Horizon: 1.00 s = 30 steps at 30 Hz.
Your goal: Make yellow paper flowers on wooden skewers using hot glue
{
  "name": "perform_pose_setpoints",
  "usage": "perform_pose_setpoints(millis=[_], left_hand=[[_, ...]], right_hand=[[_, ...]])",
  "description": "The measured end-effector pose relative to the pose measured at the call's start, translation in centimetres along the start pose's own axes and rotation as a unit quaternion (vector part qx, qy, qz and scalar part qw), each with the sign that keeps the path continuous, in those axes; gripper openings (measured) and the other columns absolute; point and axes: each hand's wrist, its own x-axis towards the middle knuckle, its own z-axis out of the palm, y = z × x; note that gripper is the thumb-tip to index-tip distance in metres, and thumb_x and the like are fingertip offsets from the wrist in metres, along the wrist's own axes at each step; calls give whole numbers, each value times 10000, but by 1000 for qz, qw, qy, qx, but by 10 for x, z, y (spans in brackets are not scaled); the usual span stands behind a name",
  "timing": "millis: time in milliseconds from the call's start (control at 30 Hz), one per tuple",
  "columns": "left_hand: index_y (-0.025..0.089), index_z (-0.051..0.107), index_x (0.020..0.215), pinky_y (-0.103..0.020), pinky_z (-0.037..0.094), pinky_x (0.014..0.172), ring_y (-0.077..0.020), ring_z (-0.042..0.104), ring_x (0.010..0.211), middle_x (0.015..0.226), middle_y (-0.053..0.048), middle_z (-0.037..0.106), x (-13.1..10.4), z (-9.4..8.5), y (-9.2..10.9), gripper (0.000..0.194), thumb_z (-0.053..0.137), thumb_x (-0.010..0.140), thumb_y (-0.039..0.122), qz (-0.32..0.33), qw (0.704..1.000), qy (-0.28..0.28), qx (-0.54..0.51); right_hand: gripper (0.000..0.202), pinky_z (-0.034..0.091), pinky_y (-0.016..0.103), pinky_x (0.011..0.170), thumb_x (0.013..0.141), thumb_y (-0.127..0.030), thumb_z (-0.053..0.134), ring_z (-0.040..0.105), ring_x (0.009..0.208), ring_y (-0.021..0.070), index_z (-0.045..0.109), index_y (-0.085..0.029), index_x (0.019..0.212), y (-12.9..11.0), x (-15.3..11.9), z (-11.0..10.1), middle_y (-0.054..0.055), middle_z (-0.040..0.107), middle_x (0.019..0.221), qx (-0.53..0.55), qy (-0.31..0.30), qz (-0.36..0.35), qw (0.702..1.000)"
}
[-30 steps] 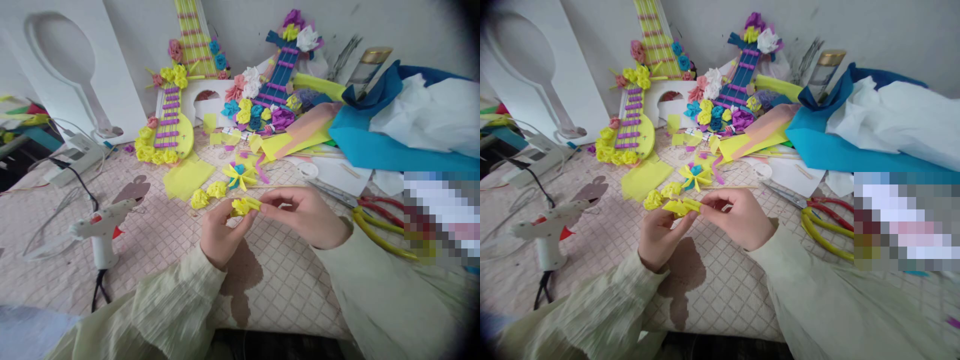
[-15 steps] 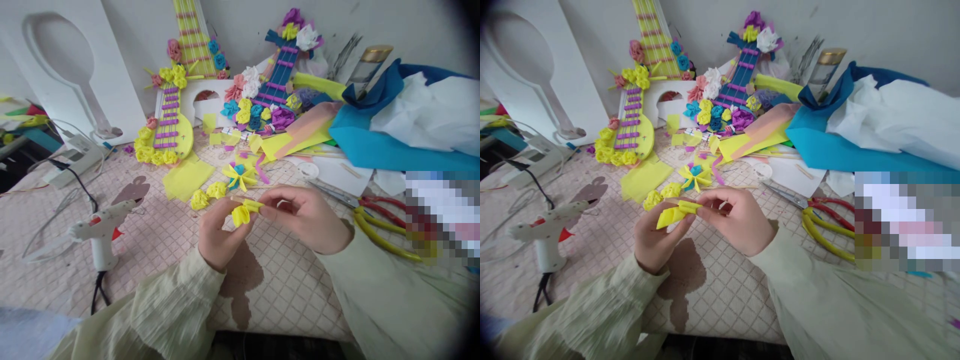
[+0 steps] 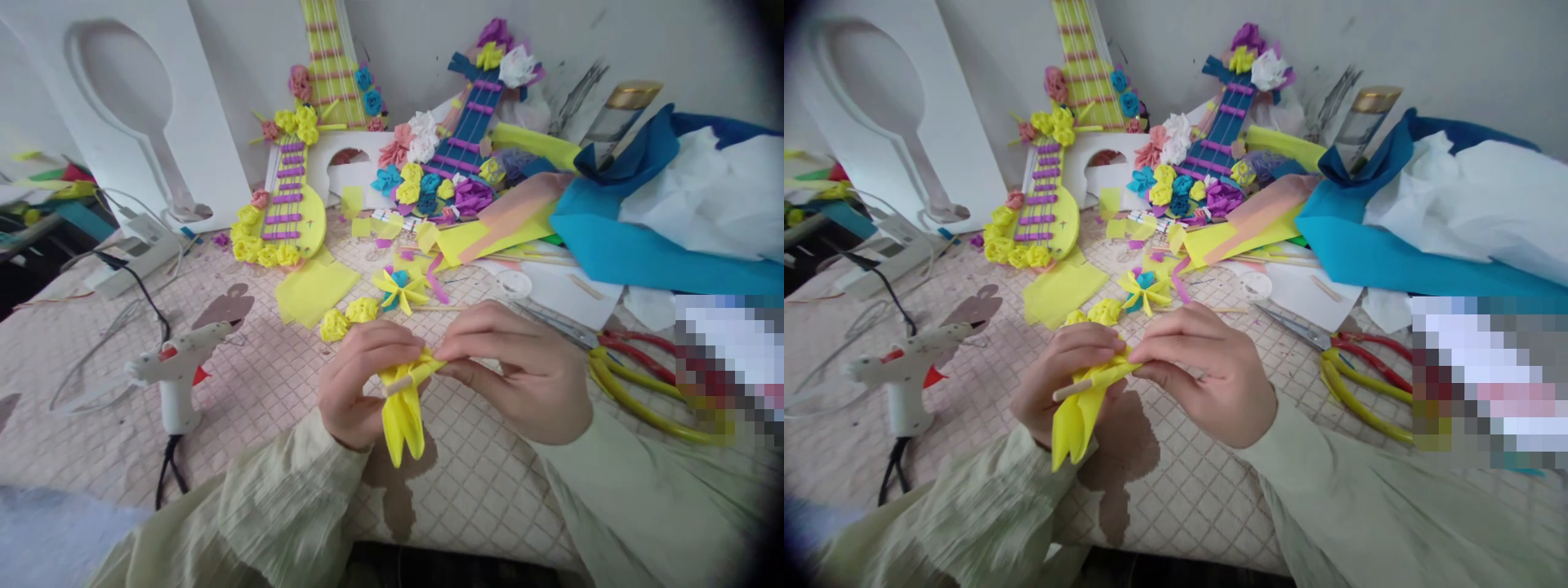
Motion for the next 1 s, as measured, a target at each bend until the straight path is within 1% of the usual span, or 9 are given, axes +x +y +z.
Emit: perform_pose_setpoints(millis=[100,167,233,367,500,633,800,900,1000], left_hand=[[132,591,872,-319,502,693,-162,606,776,788,-55,641,3,-1,1,182,645,706,183,34,999,3,-12],[126,584,873,-318,498,698,-162,604,785,796,-62,640,4,-2,2,169,627,727,199,39,999,1,-17],[133,579,891,-321,494,710,-159,599,793,811,-59,639,2,-3,1,179,615,739,218,36,999,-5,-14],[142,579,930,-345,488,744,-175,580,849,876,-65,610,-2,-5,0,237,637,713,214,-19,999,-35,-9],[149,584,882,-340,478,770,-164,572,853,878,-57,586,-3,-4,1,172,624,715,157,-75,997,-32,-9],[168,578,863,-331,475,759,-158,564,841,875,-49,581,-2,-3,3,148,610,721,143,-90,995,-30,-3],[170,571,854,-330,465,745,-162,561,825,849,-47,584,-1,-4,3,131,593,727,143,-108,994,-30,-9],[171,575,832,-335,457,755,-162,556,820,829,-45,577,0,-5,0,93,567,744,142,-156,987,-1,-32],[168,591,790,-312,459,737,-149,549,789,797,-42,574,2,-4,-4,46,558,766,190,-251,964,9,-92]], right_hand=[[137,461,299,671,696,-58,639,558,710,122,640,-159,788,0,1,-1,34,617,747,13,-5,-41,999],[134,461,306,661,697,-63,640,556,702,124,639,-156,794,0,1,-1,33,613,739,22,-6,-54,998],[133,461,307,655,696,-61,639,554,699,125,637,-154,790,1,1,0,33,608,734,26,-6,-52,998],[143,466,271,602,699,-55,630,550,699,114,626,-164,792,5,-3,5,29,596,768,42,-2,16,999],[147,472,250,567,705,-93,631,556,688,108,624,-201,805,7,-6,9,7,594,779,69,0,71,995],[117,483,256,594,715,-141,626,568,698,115,623,-234,786,5,-6,10,-5,600,779,56,-13,113,992],[94,491,253,593,720,-189,629,583,714,121,632,-231,804,2,-6,8,7,618,805,56,-23,126,990],[142,494,248,566,731,-244,619,599,705,130,641,-202,865,3,-5,7,31,654,838,36,-44,178,982],[121,501,239,573,753,-264,588,608,669,125,656,-188,818,5,-4,9,28,685,791,6,-50,237,970]])
